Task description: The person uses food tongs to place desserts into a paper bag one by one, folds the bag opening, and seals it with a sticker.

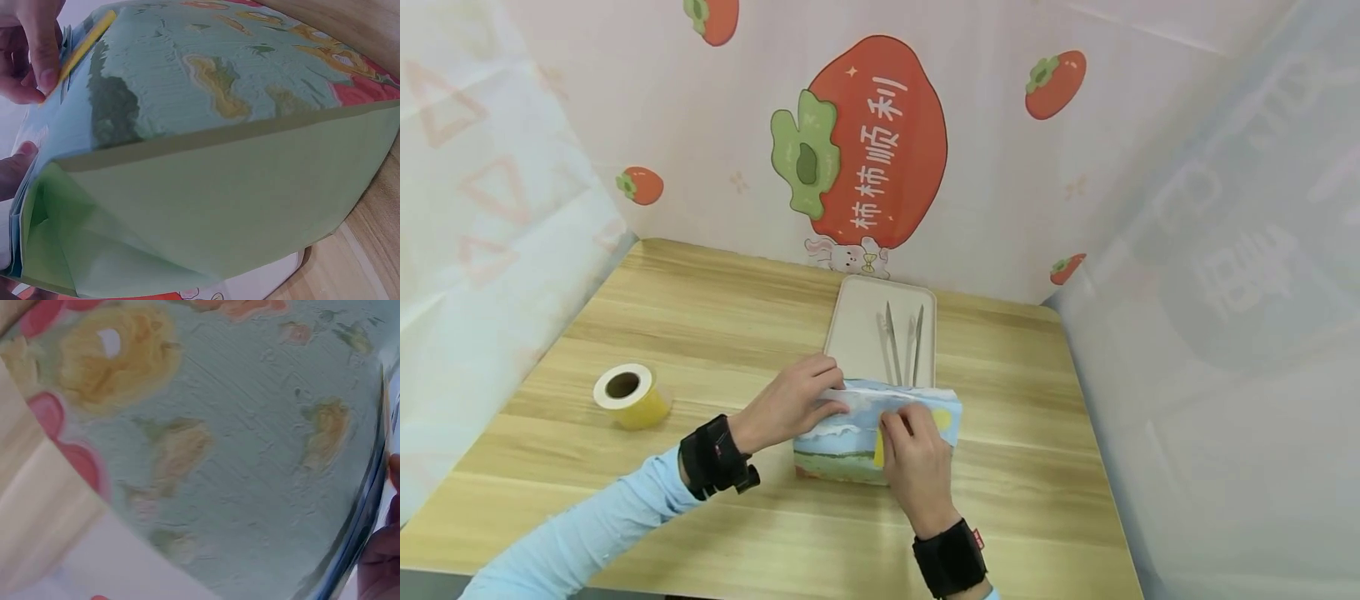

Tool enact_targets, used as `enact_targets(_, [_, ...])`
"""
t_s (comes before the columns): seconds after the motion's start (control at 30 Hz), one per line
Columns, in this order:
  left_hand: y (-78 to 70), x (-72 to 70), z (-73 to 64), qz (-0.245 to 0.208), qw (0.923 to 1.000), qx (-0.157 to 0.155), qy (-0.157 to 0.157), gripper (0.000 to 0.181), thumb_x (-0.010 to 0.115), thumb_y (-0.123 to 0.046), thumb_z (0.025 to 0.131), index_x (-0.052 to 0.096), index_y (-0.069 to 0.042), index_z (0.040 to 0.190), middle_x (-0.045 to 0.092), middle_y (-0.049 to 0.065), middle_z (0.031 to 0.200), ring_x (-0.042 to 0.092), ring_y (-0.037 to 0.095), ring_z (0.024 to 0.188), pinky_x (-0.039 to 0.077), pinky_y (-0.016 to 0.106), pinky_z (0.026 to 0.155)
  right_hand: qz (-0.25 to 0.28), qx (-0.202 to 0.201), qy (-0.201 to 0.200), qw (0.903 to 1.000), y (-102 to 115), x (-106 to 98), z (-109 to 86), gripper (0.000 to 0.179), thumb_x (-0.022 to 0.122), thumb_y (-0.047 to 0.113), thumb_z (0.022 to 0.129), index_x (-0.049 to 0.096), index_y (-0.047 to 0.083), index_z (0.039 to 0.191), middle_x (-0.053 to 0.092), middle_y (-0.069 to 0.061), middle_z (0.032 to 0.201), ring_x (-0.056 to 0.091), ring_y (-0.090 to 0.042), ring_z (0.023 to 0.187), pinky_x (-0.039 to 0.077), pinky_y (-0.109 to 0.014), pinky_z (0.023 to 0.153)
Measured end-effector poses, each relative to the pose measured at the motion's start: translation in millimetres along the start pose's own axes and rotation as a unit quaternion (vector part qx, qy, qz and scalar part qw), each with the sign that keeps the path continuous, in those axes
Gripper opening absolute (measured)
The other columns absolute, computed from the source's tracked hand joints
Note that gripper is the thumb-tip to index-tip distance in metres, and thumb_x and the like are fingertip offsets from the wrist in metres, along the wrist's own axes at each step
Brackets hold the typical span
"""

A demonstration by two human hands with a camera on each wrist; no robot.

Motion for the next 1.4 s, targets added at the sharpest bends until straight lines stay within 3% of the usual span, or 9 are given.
enact_targets(0.17, [0.2, -1.1, -1.8, 0.005, 1.0, -0.005, 0.003, 0.024, 0.077, -0.028, 0.086, 0.06, -0.011, 0.089, 0.054, -0.002, 0.084, 0.051, 0.012, 0.078, 0.043, 0.026, 0.069, 0.038, -0.032, -0.015, 0.9986, 1, -9, -10.4, 0.027, 0.057, 0.026, 0.101, 0.072, 0.004, 0.101, 0.057, -0.008, 0.091, 0.051, -0.021, 0.081, 0.042, -0.026, 0.066])
enact_targets(0.33, [0.3, -3.0, -3.2, 0.007, 0.9999, -0.004, 0.007, 0.023, 0.076, -0.027, 0.087, 0.059, -0.011, 0.09, 0.054, -0.002, 0.085, 0.05, 0.012, 0.078, 0.044, 0.026, 0.069, 0.004, -0.028, -0.014, 0.9995, 2, -9, -20.7, 0.047, 0.054, 0.044, 0.099, 0.066, 0.004, 0.12, 0.052, -0.018, 0.106, 0.038, -0.03, 0.093, 0.03, -0.033, 0.078])
enact_targets(0.5, [1.7, -3.9, -3.6, 0.008, 0.9999, -0.007, 0.012, 0.024, 0.075, -0.027, 0.088, 0.058, -0.011, 0.09, 0.054, -0.001, 0.086, 0.05, 0.013, 0.079, 0.044, 0.026, 0.07, -0.026, -0.005, -0.022, 0.9994, -4, -4, -23.3, 0.06, 0.056, 0.05, 0.094, 0.06, 0.003, 0.13, 0.045, -0.024, 0.113, 0.03, -0.037, 0.097, 0.023, -0.041, 0.08])
enact_targets(0.73, [3.3, -4.6, -6.2, 0.01, 0.9999, -0.009, 0.008, 0.024, 0.075, -0.027, 0.088, 0.058, -0.011, 0.089, 0.054, -0.002, 0.085, 0.049, 0.012, 0.078, 0.044, 0.026, 0.069, -0.035, 0.009, -0.038, 0.9986, -10, 2, -29.3, 0.068, 0.059, 0.054, 0.089, 0.056, 0.002, 0.133, 0.041, -0.026, 0.12, 0.028, -0.041, 0.103, 0.023, -0.045, 0.083])
enact_targets(1.03, [9.4, -8.9, -7.1, 0.019, 0.9997, -0.014, 0.007, 0.023, 0.075, -0.027, 0.088, 0.058, -0.011, 0.09, 0.055, -0.001, 0.086, 0.05, 0.013, 0.078, 0.045, 0.026, 0.07, -0.031, 0.011, -0.01, 0.9994, -12, 8, -38.3, 0.076, 0.052, 0.062, 0.091, 0.05, 0.003, 0.137, 0.036, -0.027, 0.126, 0.025, -0.043, 0.111, 0.018, -0.048, 0.086])
enact_targets(1.2, [18.9, -13.7, -8.8, 0.023, 0.9995, -0.021, 0.01, 0.026, 0.077, -0.028, 0.086, 0.059, -0.009, 0.092, 0.056, 0.0, 0.087, 0.051, 0.014, 0.079, 0.046, 0.027, 0.072, -0.004, 0.006, -0.036, 0.9993, -7, 8, -29.5, 0.073, 0.058, 0.058, 0.092, 0.051, 0.0, 0.136, 0.036, -0.028, 0.125, 0.028, -0.043, 0.111, 0.018, -0.048, 0.085])
enact_targets(1.4, [21.2, -7.1, -23.0, 0.009, 0.998, -0.045, 0.044, 0.033, 0.079, -0.03, 0.085, 0.064, -0.008, 0.105, 0.062, 0.002, 0.099, 0.056, 0.015, 0.091, 0.05, 0.031, 0.083, 0.021, 0.001, -0.077, 0.9968, -5, -9, -22.0, 0.061, 0.058, 0.048, 0.096, 0.056, -0.003, 0.129, 0.045, -0.029, 0.122, 0.034, -0.042, 0.108, 0.021, -0.045, 0.087])
Point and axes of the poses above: each hand's wrist, its own z-axis towards the middle knuckle, its own x-axis out of the palm, y = z × x, the point moved 9 cm from there along z, towards the middle knuckle
